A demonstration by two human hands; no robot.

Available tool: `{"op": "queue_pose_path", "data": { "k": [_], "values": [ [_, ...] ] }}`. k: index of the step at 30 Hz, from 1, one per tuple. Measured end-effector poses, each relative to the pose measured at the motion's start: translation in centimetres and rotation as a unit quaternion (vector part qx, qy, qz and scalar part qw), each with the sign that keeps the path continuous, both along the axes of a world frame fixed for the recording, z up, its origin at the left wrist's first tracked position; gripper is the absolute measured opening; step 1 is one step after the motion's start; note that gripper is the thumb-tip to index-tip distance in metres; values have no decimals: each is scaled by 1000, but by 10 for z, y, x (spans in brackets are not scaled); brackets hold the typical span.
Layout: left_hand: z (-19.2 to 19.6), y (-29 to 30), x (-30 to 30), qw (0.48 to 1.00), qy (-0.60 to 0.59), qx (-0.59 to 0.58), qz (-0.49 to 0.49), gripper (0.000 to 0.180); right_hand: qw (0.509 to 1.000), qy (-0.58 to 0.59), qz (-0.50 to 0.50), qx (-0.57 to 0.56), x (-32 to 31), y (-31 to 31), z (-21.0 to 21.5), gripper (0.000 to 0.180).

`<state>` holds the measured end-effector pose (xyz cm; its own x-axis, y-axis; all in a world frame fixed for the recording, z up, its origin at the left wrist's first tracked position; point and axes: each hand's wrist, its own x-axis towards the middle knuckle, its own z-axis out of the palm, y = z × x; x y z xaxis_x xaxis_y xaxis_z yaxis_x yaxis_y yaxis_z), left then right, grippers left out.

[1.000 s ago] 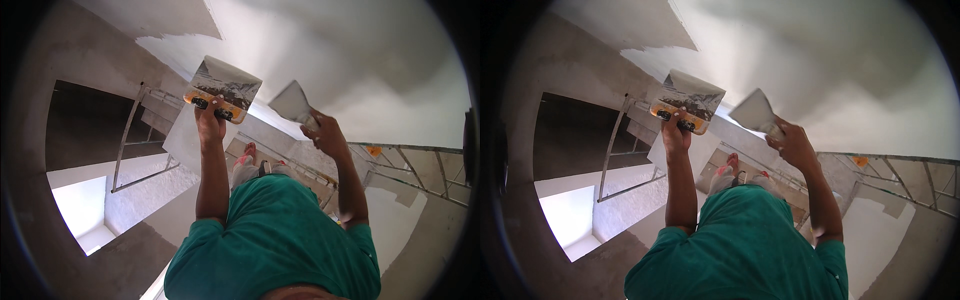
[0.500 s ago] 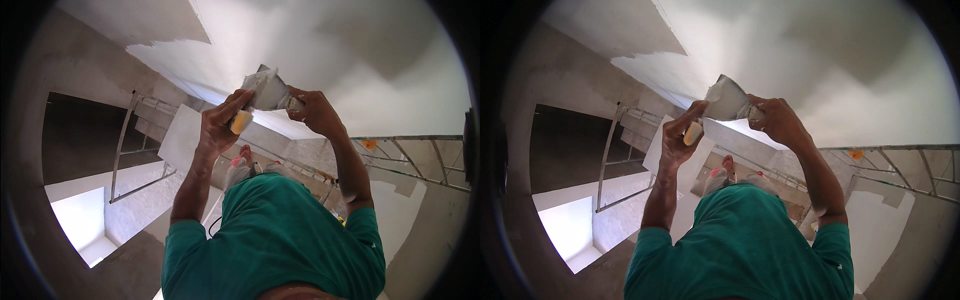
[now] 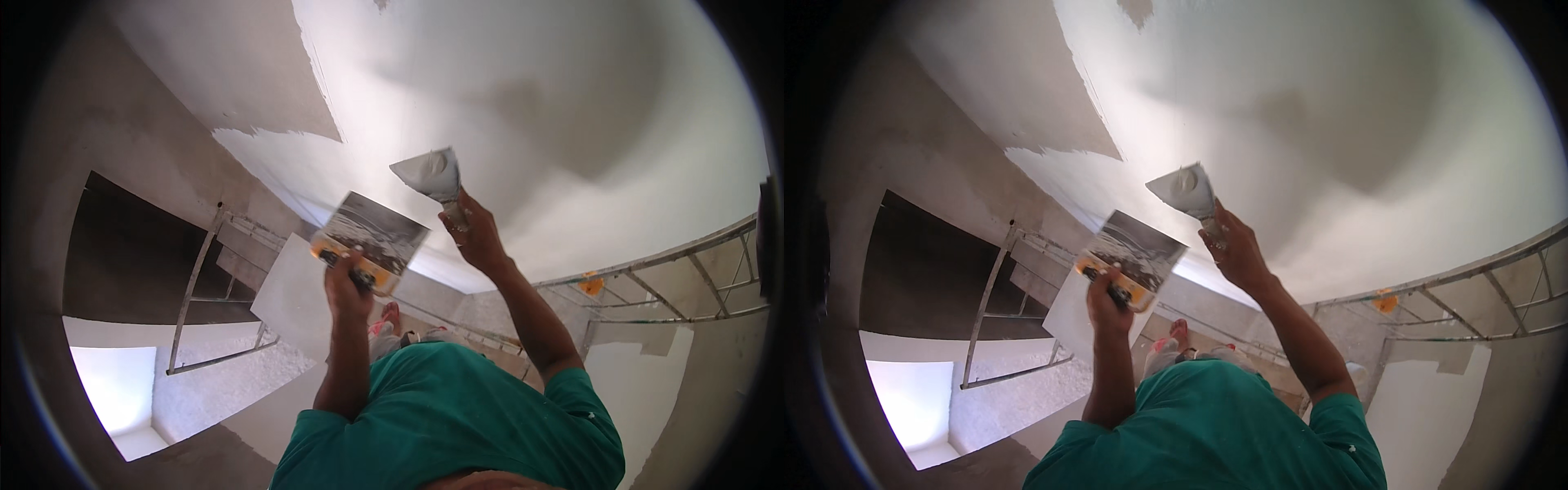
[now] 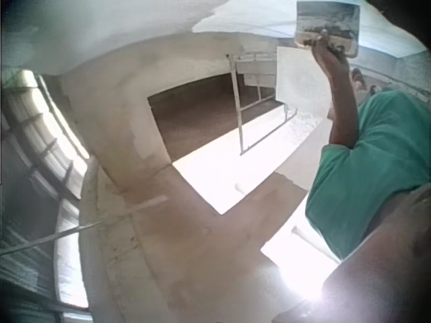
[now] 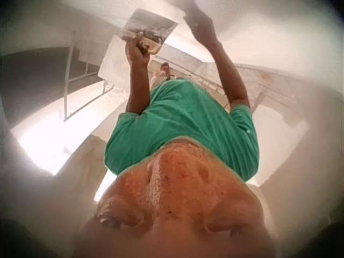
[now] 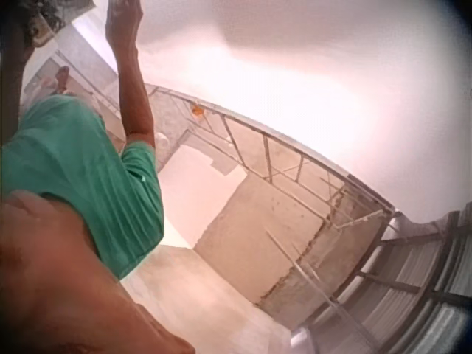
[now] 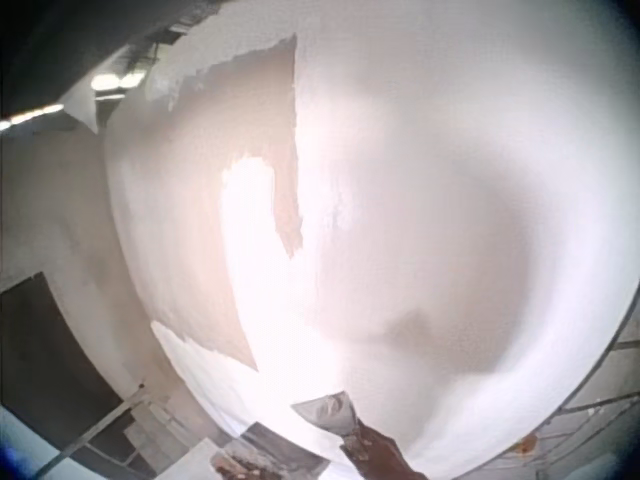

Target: The person applies white plaster to a ceiling using a trowel and hawk while standing on scaffolding. They repeatedly scoop plaster from the hawk and spread it across the ceiling surface in broad strokes.

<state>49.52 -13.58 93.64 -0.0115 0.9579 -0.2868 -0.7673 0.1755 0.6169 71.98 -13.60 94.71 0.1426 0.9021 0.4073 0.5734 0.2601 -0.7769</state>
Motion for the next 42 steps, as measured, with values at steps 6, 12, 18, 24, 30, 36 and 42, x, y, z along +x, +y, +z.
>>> {"op": "queue_pose_path", "data": {
  "k": [6,12,18,24,30,36,42],
  "values": [
    [4,-13,31,996,-77,-15,-44,38,996,-23,49,68,-12,7,-40,70],
    [45,-9,37,993,-76,70,-54,41,973,-202,-11,111,22,-4,-74,58],
    [154,111,21,954,36,296,-7,28,986,-92,-70,-122,45,-85,-163,68],
    [361,230,47,665,462,549,206,20,946,-75,-203,-242,58,-200,-212,70],
    [489,282,82,259,465,669,518,31,920,-38,-281,-272,44,-224,-230,68],
    [430,341,116,296,542,665,420,69,914,-45,-324,-242,26,-215,-249,68],
    [453,340,78,252,564,651,442,65,920,32,-301,-248,-1,-214,-246,74]
  ]
}}
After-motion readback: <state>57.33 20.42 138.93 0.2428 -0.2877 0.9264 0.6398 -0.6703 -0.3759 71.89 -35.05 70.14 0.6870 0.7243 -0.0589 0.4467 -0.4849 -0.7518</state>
